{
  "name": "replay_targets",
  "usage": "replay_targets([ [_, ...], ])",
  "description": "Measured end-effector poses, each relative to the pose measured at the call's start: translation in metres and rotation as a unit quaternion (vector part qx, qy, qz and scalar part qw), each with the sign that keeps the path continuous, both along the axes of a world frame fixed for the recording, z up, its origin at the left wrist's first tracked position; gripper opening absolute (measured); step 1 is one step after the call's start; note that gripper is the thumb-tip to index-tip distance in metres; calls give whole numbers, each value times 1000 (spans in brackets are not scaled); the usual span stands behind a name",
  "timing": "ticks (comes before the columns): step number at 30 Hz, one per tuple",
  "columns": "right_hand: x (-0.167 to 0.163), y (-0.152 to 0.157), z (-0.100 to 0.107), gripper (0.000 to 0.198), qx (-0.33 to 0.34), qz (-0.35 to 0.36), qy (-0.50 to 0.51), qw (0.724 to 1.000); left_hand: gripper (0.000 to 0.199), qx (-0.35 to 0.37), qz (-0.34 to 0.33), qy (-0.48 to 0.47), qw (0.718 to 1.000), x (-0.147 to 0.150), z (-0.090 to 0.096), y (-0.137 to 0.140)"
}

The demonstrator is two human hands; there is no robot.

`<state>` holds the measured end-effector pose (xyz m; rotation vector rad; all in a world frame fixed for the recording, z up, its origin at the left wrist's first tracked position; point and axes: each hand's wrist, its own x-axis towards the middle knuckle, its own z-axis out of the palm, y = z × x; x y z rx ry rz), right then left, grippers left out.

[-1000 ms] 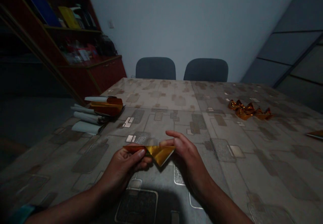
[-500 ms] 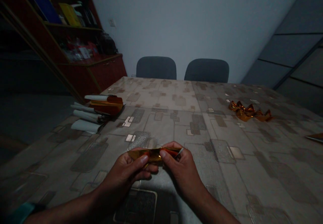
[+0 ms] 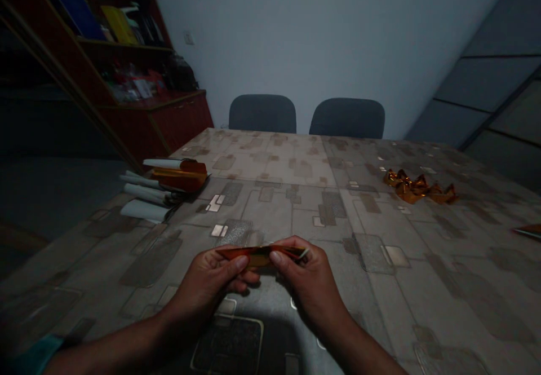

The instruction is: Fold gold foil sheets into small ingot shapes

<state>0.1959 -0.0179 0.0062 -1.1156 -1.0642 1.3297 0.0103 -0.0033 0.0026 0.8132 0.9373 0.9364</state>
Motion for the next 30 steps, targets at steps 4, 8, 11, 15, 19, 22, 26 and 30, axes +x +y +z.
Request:
replay_targets([
  [4, -1, 1, -5, 33, -27, 26, 36, 999, 39, -14, 10, 11, 1000, -1, -2, 1],
  [8, -5, 1, -6, 30, -19, 3, 39, 999, 42, -4, 18, -3, 1000, 1, -3, -1],
  [11, -6, 0, -6, 30, -6, -5, 58, 998, 44, 0, 11, -30, 999, 2, -3, -4],
  [15, -5, -1, -8, 31, -11, -8, 90, 996, 44, 15, -11, -19, 1000, 2, -1, -4],
  [19, -2, -2, -7, 31, -11, 5, 74, 997, 35, 34, 9, 11, 999, -1, -3, -1],
  [22, 0, -2, -3, 25, 21, 36, 23, 999, 23, 85, 25, 19, 996, -4, -4, 2],
  [26, 1, 0, 2, 20, 139, 66, -14, 988, 12, 184, 40, 46, 981, -9, 0, 4],
  [30, 0, 1, 4, 20, 190, 73, -43, 978, 14, 195, 30, 32, 980, -9, -1, 4],
])
